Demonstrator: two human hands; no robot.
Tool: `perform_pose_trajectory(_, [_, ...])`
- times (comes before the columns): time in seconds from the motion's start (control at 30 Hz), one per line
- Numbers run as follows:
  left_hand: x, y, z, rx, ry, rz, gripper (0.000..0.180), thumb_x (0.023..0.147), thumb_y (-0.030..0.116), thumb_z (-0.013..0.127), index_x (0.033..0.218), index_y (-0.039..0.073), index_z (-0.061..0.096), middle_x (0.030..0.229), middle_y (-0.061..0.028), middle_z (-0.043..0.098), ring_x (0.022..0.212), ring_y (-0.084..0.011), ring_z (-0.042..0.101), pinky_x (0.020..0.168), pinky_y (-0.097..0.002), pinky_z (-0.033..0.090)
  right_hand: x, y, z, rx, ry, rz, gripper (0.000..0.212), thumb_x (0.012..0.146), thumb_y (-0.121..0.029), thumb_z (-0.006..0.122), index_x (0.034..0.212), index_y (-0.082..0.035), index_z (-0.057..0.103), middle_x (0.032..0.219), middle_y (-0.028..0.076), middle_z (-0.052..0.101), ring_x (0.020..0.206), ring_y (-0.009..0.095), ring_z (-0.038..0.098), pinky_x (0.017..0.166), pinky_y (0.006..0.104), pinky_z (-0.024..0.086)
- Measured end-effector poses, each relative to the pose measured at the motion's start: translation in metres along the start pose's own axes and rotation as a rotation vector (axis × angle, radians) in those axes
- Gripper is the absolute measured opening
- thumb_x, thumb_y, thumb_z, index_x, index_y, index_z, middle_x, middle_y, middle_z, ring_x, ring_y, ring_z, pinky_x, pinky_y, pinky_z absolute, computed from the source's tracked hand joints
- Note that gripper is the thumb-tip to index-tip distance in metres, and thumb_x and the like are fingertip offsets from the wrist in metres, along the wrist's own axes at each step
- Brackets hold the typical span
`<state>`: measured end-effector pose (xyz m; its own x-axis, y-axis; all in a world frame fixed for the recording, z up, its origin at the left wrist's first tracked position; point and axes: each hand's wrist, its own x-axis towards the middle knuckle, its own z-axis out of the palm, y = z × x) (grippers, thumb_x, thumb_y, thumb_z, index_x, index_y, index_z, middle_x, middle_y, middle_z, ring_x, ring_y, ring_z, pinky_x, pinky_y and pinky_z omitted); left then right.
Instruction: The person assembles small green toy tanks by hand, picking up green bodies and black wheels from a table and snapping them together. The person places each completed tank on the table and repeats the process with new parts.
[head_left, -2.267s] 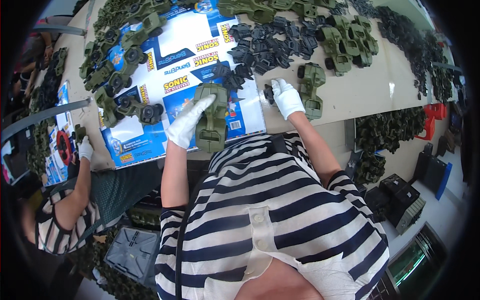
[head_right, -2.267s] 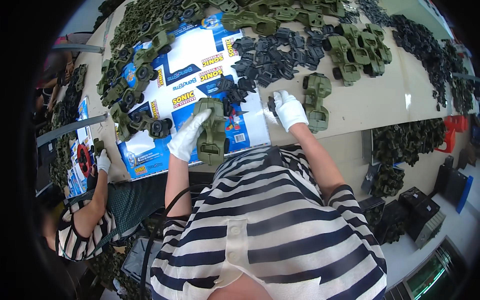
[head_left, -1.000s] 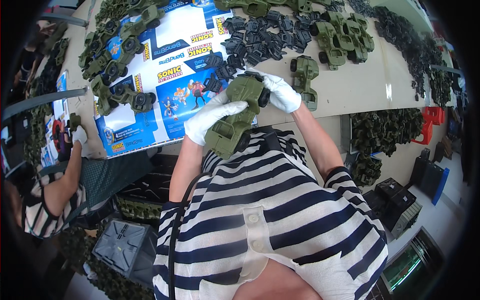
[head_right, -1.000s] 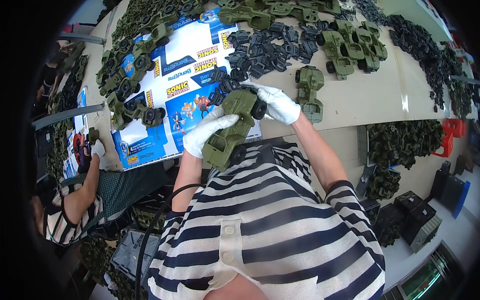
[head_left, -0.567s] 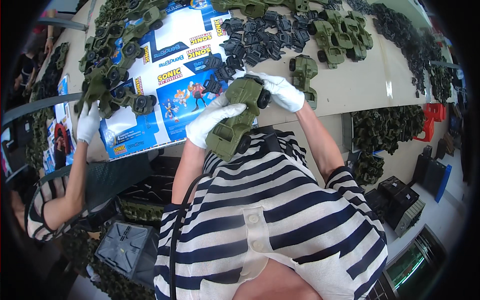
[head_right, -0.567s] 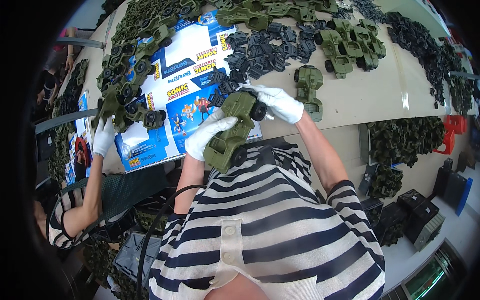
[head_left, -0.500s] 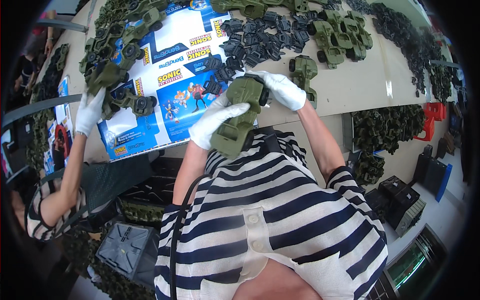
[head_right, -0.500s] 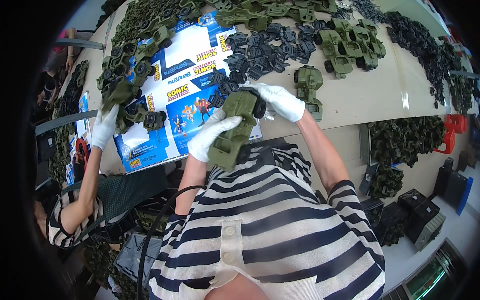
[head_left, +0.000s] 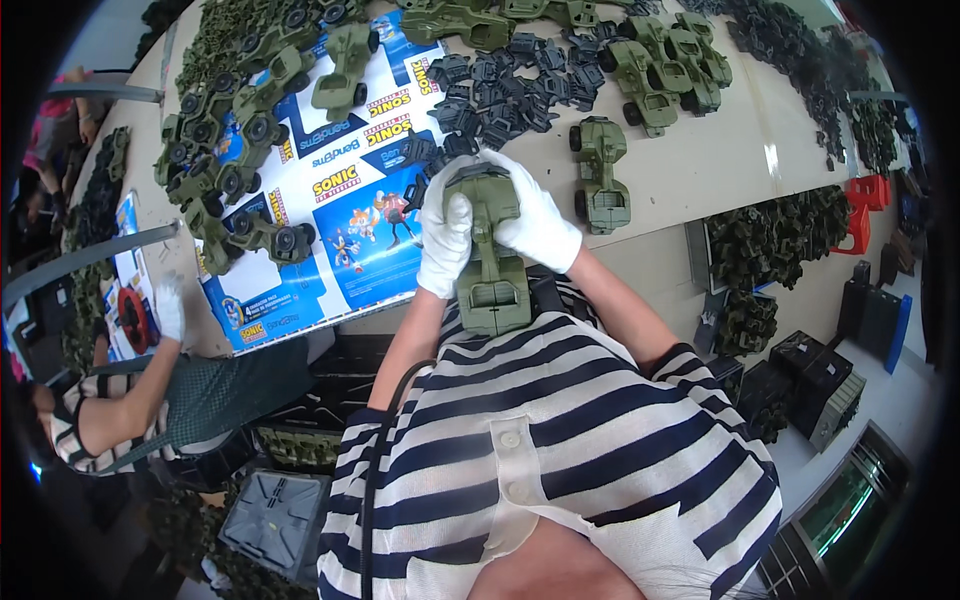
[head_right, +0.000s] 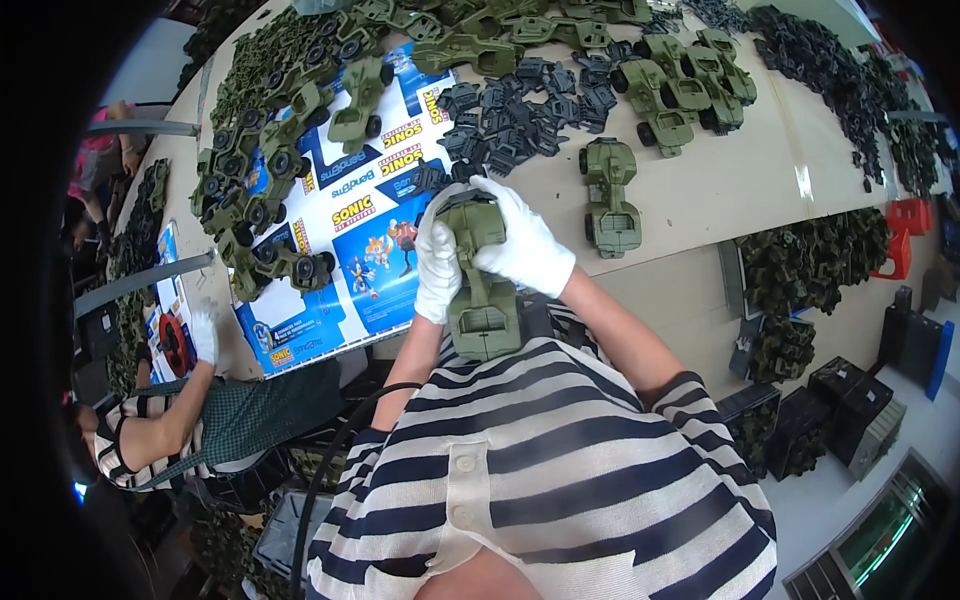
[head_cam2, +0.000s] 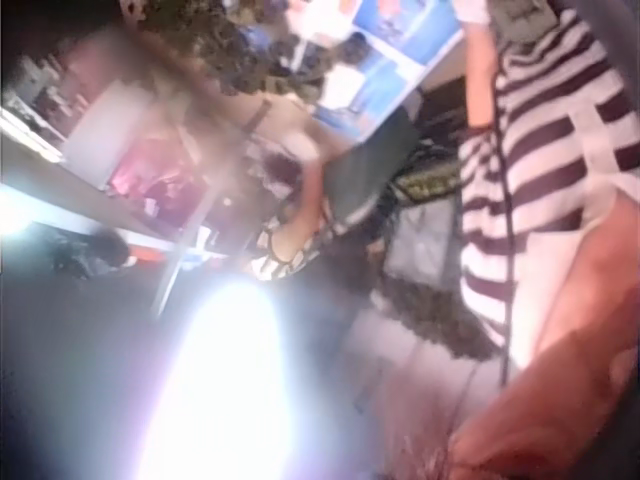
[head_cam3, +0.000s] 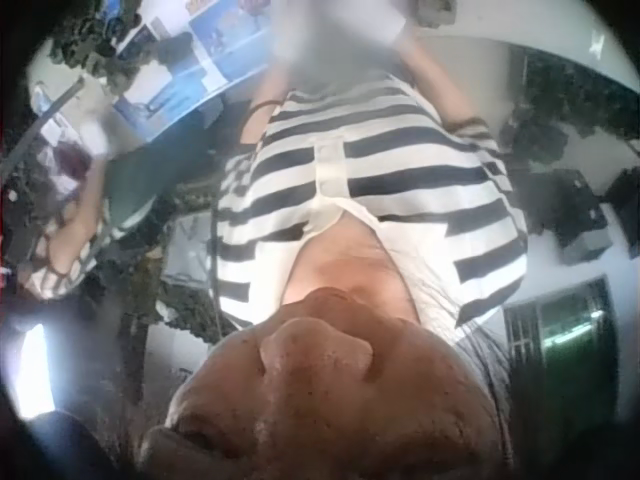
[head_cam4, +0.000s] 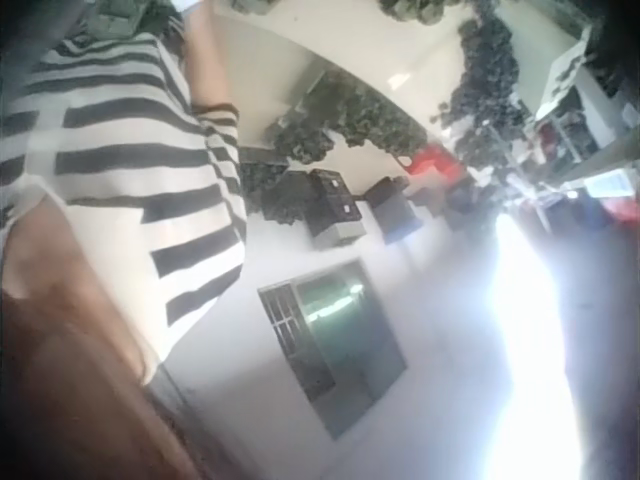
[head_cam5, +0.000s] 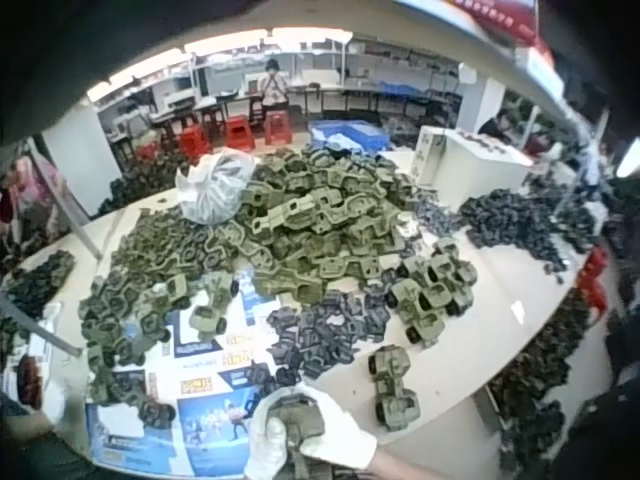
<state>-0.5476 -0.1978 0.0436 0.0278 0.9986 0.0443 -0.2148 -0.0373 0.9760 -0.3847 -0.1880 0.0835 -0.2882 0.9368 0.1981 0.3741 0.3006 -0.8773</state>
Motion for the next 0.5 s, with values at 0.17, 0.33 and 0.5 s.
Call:
perform_pose_trajectory(0.17, [0.008, -0.002, 0.007, 0.193, -0.002, 0.013, 0.039, 0.103, 0.035, 0.052, 0.120, 0.000, 0.060, 0.109, -0.0123, 0.066, 0.103, -0.0232, 0.062, 0.092, -0.0361, 0.047, -0.006, 0.003, 0.015, 0.067, 0.275, 0.075, 0.032, 0.087, -0.017, 0.066, 0.116, -0.003, 0.062, 0.107, 0.018, 0.067, 0.101, 0.039, 0.064, 0.091, 0.0449, 0.051])
perform_pose_trajectory(0.33, [0.028, -0.011, 0.023, 0.233, -0.110, -0.200, 0.035, 0.104, 0.030, 0.052, 0.117, -0.001, 0.060, 0.110, -0.0166, 0.064, 0.105, -0.0262, 0.060, 0.093, -0.0357, 0.046, -0.011, 0.025, 0.007, 0.063, 0.345, 0.347, 0.031, 0.093, -0.022, 0.062, 0.118, -0.004, 0.063, 0.111, 0.019, 0.068, 0.103, 0.039, 0.065, 0.092, 0.0439, 0.050])
perform_pose_trajectory(0.5, [0.024, -0.038, 0.033, 0.275, -0.571, -0.408, 0.079, 0.092, 0.047, 0.068, 0.147, -0.001, 0.038, 0.143, -0.0167, 0.052, 0.138, -0.0281, 0.043, 0.116, -0.0383, 0.031, -0.016, 0.064, -0.034, -0.194, 0.273, 0.471, 0.046, 0.094, -0.037, 0.065, 0.125, -0.004, 0.060, 0.125, 0.020, 0.063, 0.119, 0.038, 0.057, 0.102, 0.0442, 0.045])
